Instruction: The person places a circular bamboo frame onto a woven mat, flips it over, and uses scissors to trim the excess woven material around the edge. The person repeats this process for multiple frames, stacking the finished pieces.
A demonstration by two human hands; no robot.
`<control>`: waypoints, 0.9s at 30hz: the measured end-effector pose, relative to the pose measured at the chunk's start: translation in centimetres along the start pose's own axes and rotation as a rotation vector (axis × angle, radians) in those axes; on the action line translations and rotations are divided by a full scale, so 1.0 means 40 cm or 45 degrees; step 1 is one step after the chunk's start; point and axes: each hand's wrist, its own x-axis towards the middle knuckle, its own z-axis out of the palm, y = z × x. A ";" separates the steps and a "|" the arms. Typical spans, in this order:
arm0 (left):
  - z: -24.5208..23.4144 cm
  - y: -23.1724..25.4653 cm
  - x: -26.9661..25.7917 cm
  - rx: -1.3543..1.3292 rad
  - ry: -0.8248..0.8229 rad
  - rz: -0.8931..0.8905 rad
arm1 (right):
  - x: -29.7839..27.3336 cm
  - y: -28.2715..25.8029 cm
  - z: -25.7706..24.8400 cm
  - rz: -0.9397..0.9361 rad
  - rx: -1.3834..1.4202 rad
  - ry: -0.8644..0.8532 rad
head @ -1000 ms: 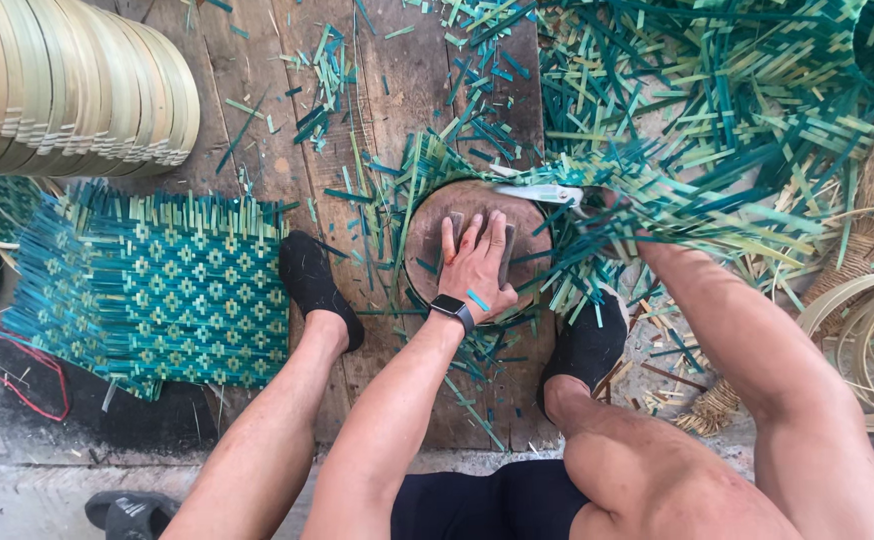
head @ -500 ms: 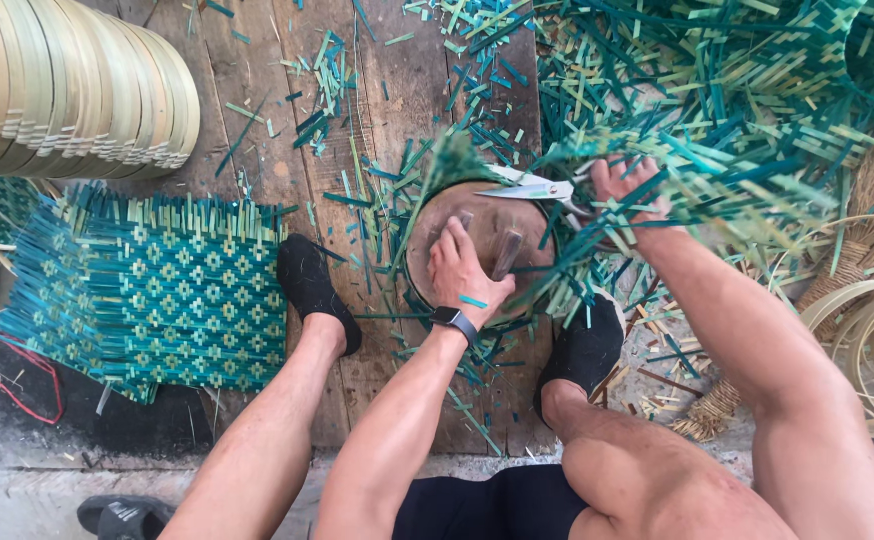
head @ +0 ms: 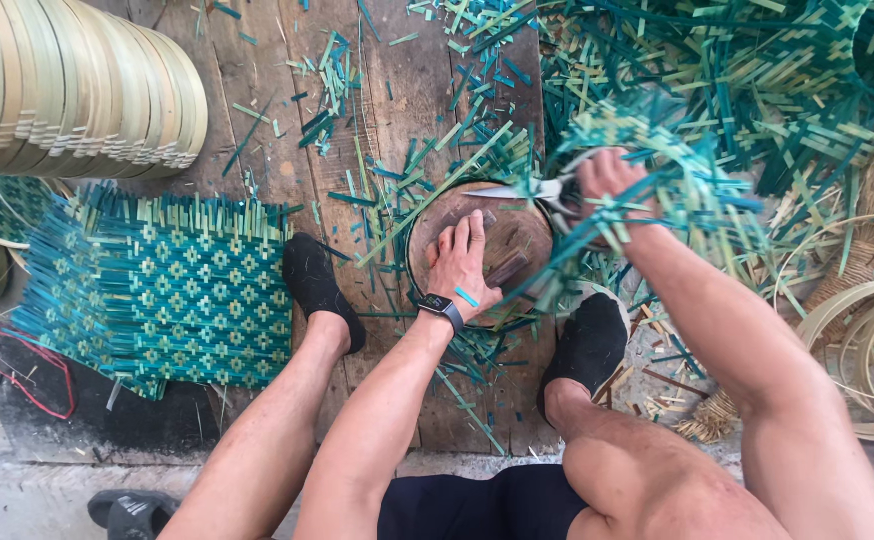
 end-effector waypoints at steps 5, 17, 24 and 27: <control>-0.023 -0.026 -0.015 0.077 -0.052 0.121 | -0.013 0.063 0.023 -0.042 -0.050 -0.277; -0.010 -0.058 -0.010 0.432 -0.097 0.318 | 0.048 0.001 0.013 -0.075 -0.063 -0.402; 0.016 0.003 -0.050 -0.105 0.294 -0.351 | -0.023 0.103 -0.092 0.116 0.076 -0.467; 0.032 0.014 -0.043 -0.037 0.214 -0.346 | 0.008 0.046 -0.101 0.000 -0.042 -0.500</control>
